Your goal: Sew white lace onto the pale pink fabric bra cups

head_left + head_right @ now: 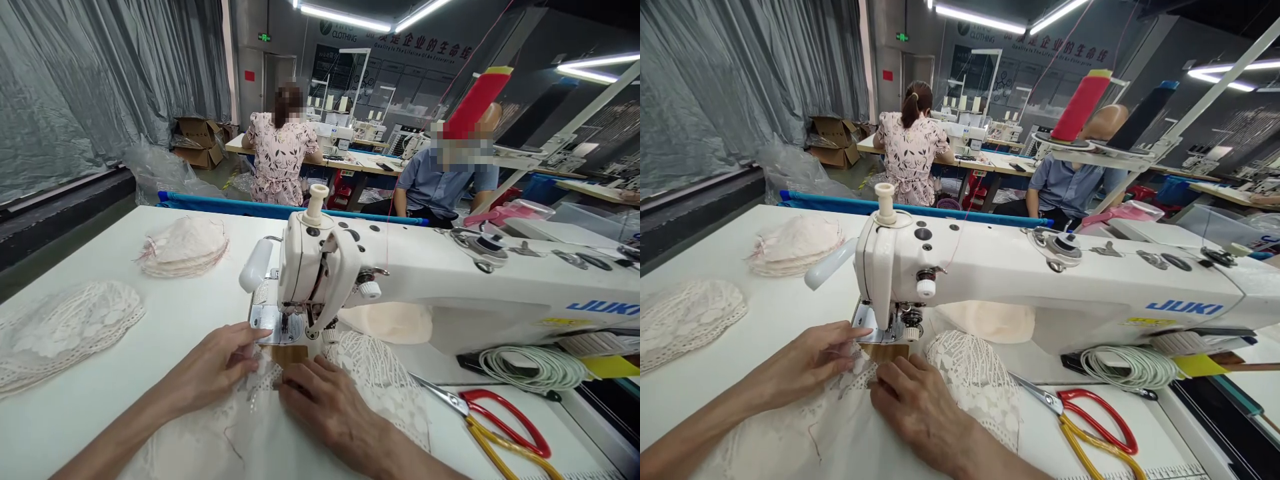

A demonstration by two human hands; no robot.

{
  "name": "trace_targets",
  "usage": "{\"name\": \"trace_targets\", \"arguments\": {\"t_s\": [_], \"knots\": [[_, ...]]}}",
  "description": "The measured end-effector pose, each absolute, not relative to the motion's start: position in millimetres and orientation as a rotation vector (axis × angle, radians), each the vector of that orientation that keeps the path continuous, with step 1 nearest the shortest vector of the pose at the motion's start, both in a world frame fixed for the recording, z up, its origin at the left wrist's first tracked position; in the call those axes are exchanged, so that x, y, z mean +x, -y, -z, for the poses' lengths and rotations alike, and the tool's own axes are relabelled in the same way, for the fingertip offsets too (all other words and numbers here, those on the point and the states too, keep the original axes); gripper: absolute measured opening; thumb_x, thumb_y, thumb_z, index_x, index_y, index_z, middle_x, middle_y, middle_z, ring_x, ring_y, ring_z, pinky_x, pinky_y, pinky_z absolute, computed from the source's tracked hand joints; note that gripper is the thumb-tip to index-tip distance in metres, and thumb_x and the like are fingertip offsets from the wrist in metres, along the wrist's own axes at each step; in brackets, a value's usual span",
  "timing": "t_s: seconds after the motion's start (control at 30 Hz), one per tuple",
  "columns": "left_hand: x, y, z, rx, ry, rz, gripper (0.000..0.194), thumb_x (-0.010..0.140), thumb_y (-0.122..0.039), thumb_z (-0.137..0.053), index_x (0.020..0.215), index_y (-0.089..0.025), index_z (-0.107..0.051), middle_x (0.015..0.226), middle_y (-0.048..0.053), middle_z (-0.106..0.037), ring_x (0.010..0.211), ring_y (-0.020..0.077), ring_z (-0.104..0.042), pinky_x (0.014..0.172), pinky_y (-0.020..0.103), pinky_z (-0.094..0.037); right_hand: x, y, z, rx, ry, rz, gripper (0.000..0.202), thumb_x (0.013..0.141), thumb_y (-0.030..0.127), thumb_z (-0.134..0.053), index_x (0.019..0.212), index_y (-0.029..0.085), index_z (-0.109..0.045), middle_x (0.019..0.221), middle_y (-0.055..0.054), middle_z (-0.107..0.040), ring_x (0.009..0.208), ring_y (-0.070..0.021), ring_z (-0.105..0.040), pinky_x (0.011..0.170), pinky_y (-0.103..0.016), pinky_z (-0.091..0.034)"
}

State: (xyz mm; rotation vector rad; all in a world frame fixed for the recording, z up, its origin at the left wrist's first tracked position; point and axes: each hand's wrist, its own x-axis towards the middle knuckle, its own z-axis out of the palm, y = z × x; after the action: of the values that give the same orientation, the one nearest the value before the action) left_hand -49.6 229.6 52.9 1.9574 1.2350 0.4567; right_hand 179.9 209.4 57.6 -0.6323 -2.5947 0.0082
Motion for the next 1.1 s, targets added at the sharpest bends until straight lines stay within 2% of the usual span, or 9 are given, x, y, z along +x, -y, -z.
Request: {"name": "trace_targets", "arguments": {"t_s": [0.3,0.5,0.77,0.87,1.0,1.03,1.1], "knots": [[-44.7,-228.9,-59.2,2.008,-1.284,-0.442,0.036,0.086,-0.02,-0.045,0.121,-0.024,-0.053,0.076,-0.002,-0.048,0.07,0.015,-0.047,0.061,0.023,-0.038,180.9,-211.9,-54.2,-0.636,2.605,-0.02,0.025,0.095,0.01,-0.035,0.087,0.012,-0.058,0.089,-0.006,-0.064,0.069,-0.0136,-0.053,0.058,-0.028,-0.041],[-44.4,-228.8,-59.1,2.024,-1.299,-0.407,0.033,0.087,-0.02,-0.044,0.118,-0.023,-0.054,0.074,-0.003,-0.045,0.067,0.0148,-0.047,0.061,0.024,-0.037,179.8,-212.4,-54.5,-0.63,2.591,0.042,0.02,0.091,0.007,-0.042,0.085,0.013,-0.06,0.106,-0.005,-0.063,0.076,-0.0139,-0.055,0.058,-0.027,-0.043],[-42.6,-231.7,-59.0,2.094,-1.314,-0.408,0.03,0.088,-0.02,-0.044,0.117,-0.022,-0.052,0.074,-0.003,-0.047,0.066,0.0145,-0.049,0.06,0.024,-0.039,177.9,-210.3,-56.7,-0.644,2.612,0.071,0.023,0.094,0.009,-0.037,0.084,0.013,-0.058,0.097,-0.007,-0.064,0.074,-0.0155,-0.054,0.06,-0.03,-0.042],[-43.3,-232.8,-59.8,2.324,-1.45,-0.456,0.031,0.09,-0.019,-0.042,0.12,-0.022,-0.05,0.084,0.001,-0.054,0.069,0.0172,-0.05,0.064,0.03,-0.041,177.2,-207.5,-57.6,-0.66,2.653,0.09,0.02,0.093,0.01,-0.039,0.084,0.013,-0.057,0.094,-0.008,-0.063,0.072,-0.0159,-0.053,0.061,-0.03,-0.042],[-37.9,-217.7,-69.9,2.717,-1.669,-0.663,0.044,0.086,0.001,-0.031,0.119,-0.019,-0.051,0.106,0.011,-0.057,0.092,0.0247,-0.053,0.077,0.041,-0.039,176.0,-203.8,-52.8,-0.697,2.656,0.135,0.02,0.092,0.009,-0.039,0.084,0.013,-0.057,0.095,-0.009,-0.062,0.072,-0.0166,-0.053,0.062,-0.031,-0.042],[-35.5,-211.9,-71.5,2.74,-1.639,-0.688,0.045,0.085,0.004,-0.031,0.116,-0.019,-0.054,0.107,0.011,-0.057,0.096,0.0247,-0.053,0.079,0.041,-0.039,175.7,-203.2,-50.9,-0.705,2.651,0.146,0.019,0.091,0.01,-0.039,0.085,0.013,-0.057,0.095,-0.01,-0.062,0.072,-0.0171,-0.053,0.062,-0.031,-0.042],[-31.1,-202.3,-70.6,2.678,-1.515,-0.632,0.034,0.088,-0.002,-0.037,0.106,-0.021,-0.059,0.103,0.008,-0.06,0.091,0.0218,-0.056,0.078,0.039,-0.043,175.1,-202.1,-47.9,-0.705,2.636,0.166,0.018,0.091,0.01,-0.04,0.086,0.012,-0.058,0.094,-0.01,-0.062,0.072,-0.0176,-0.054,0.062,-0.032,-0.041]]}}
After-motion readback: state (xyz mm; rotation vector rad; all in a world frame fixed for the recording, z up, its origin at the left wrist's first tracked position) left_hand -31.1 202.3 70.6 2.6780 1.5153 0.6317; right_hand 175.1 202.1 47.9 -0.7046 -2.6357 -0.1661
